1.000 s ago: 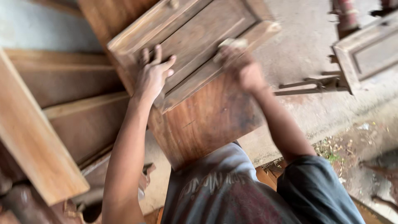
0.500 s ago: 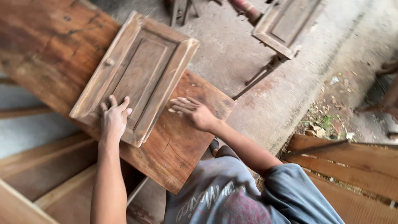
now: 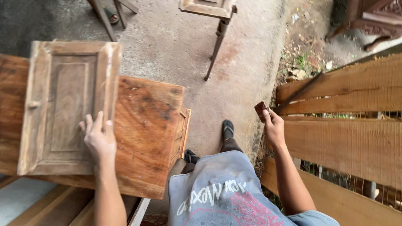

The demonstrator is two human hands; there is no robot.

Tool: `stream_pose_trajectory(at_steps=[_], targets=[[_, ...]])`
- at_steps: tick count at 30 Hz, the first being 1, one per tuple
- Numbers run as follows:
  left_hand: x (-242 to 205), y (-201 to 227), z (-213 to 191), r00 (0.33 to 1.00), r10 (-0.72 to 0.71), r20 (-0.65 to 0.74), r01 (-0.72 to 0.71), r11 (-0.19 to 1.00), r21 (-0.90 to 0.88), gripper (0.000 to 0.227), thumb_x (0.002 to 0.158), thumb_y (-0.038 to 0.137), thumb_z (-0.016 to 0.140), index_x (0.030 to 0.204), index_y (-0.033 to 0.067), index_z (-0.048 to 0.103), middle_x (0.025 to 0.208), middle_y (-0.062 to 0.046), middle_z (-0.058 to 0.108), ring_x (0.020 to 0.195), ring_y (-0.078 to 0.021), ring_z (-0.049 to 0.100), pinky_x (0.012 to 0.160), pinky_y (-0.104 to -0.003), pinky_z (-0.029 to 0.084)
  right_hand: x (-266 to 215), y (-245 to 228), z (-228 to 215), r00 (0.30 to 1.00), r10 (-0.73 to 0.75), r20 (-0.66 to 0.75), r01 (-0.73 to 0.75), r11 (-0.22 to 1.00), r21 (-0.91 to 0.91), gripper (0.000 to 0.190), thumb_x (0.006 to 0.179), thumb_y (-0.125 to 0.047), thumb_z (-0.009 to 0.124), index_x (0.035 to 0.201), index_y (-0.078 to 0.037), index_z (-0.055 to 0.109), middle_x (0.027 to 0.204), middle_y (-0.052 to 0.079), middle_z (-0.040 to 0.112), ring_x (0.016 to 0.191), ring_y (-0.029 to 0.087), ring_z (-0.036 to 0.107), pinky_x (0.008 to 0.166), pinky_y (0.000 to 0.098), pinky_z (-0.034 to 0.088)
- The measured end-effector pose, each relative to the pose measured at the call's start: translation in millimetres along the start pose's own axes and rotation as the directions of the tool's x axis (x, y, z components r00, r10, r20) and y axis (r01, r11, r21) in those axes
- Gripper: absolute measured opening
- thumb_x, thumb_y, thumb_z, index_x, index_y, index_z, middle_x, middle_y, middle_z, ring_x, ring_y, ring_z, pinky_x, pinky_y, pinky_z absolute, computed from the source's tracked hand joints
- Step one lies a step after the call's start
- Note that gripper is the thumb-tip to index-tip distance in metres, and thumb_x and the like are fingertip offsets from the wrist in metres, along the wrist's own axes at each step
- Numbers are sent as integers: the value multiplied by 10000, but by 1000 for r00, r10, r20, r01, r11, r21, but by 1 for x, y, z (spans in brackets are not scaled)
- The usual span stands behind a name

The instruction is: The person sands wooden furniture components by hand with a piece of sandpaper and using a power sander.

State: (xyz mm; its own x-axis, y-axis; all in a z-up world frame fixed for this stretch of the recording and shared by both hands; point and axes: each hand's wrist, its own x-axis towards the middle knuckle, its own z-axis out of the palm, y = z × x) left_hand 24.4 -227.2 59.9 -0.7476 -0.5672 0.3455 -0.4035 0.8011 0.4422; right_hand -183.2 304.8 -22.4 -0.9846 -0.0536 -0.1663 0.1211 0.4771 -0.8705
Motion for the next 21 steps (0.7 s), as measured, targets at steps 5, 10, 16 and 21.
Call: stream_pose_trajectory(at_steps=[5, 10, 16, 21], targets=[[23, 151, 76, 982, 166, 90, -132, 946, -296, 401, 982, 115, 718, 1371, 34, 659, 1459, -253, 594, 1384, -431, 551, 1190, -472, 431, 27, -14, -6, 988, -152, -11, 150, 961, 233, 327, 1069, -224, 576, 1243, 27, 694, 961, 13, 734, 872, 65, 631, 785, 259, 521], [17, 303, 169, 883, 366, 293, -133, 795, -591, 472, 943, 212, 747, 1376, 50, 652, 1412, -189, 654, 1359, -306, 599, 1141, -393, 463, 64, -20, -39, 968, -153, 201, 69, 926, 371, 296, 1084, -222, 574, 1160, 32, 705, 902, 24, 702, 830, 67, 615, 760, 259, 539], [-12, 437, 265, 704, 467, 535, 205, 587, -783, 575, 875, 271, 807, 1368, 29, 636, 1322, -149, 689, 1228, -234, 640, 1049, -358, 518, 107, -12, -127, 953, -73, 294, -103, 836, 539, 327, 1083, -235, 556, 1209, 38, 684, 1020, 21, 721, 910, 67, 633, 832, 253, 525], [2, 490, 321, 523, 473, 709, 499, 505, -704, 289, 944, 202, 769, 1126, -23, 755, 985, -60, 777, 897, -90, 701, 806, -252, 595, 149, -13, -176, 957, 20, 290, -195, 783, 590, 313, 1046, -215, 597, 1198, 42, 692, 1034, 52, 746, 920, 94, 664, 846, 274, 546]])
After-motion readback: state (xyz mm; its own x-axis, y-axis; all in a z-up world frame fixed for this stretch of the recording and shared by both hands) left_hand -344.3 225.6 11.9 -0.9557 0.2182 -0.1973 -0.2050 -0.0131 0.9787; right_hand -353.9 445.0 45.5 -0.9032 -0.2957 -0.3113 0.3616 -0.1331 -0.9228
